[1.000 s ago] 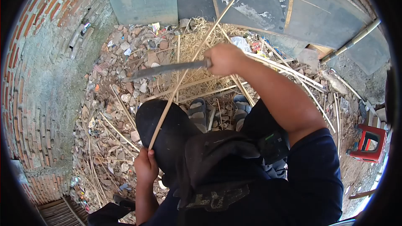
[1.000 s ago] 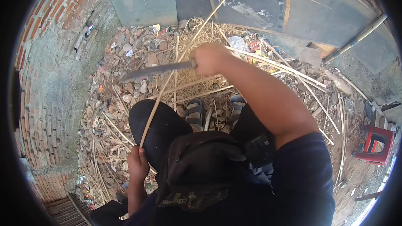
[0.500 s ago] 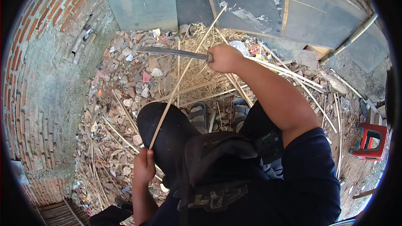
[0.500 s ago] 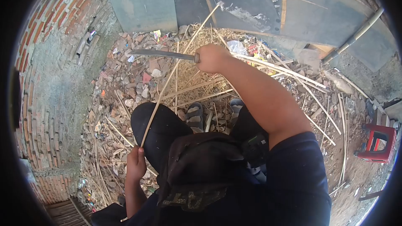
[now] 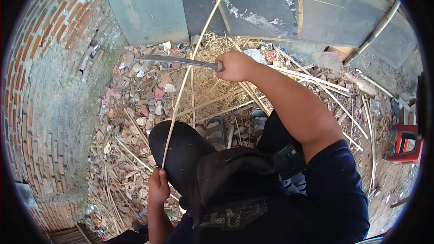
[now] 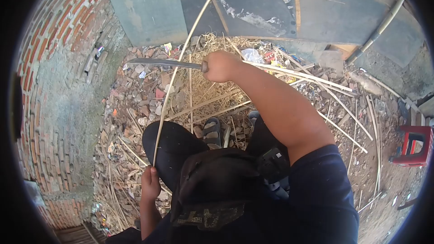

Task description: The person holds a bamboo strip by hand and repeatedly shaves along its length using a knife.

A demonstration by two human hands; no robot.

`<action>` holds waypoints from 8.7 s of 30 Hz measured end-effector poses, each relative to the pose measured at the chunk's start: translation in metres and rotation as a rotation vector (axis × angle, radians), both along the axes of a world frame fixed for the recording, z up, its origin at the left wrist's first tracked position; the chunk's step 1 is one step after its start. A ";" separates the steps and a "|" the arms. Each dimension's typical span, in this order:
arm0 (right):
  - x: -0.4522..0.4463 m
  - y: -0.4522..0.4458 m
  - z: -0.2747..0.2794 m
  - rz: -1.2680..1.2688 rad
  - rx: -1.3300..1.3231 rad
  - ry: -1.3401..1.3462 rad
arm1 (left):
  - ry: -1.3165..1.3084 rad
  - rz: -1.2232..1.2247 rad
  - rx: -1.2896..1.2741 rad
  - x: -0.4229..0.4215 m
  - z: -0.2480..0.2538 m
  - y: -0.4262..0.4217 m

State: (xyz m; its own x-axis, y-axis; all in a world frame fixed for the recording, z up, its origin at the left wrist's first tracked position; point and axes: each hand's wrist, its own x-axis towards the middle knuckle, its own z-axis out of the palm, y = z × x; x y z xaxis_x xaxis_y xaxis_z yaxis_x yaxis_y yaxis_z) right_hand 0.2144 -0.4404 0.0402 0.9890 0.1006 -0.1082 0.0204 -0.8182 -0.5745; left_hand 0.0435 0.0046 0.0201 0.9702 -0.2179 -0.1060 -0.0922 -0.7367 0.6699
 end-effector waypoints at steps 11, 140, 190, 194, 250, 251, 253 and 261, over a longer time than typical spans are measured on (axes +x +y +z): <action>-0.019 -0.002 0.028 0.147 -0.318 -0.230 | 0.473 0.091 -0.295 0.018 -0.003 0.027; 0.004 0.013 -0.020 0.138 -0.209 -0.106 | -0.079 0.046 0.191 0.001 0.003 -0.008; 0.004 -0.021 0.003 0.024 -0.199 -0.086 | 0.125 0.006 -0.042 0.002 0.005 0.011; -0.018 -0.002 0.018 0.216 -0.364 -0.120 | 0.176 -0.004 -0.079 -0.009 0.002 0.011; 0.002 -0.024 -0.003 0.134 -0.090 -0.020 | 0.173 -0.016 -0.058 -0.007 -0.002 0.024; -0.004 -0.016 0.004 0.129 -0.094 -0.049 | 0.181 -0.013 -0.058 -0.006 -0.001 0.024; -0.012 -0.006 0.008 0.172 -0.169 -0.020 | 0.199 0.001 -0.067 -0.008 -0.004 0.020; 0.011 -0.048 -0.014 -0.001 -0.141 -0.017 | 0.162 -0.017 -0.017 -0.006 0.005 0.018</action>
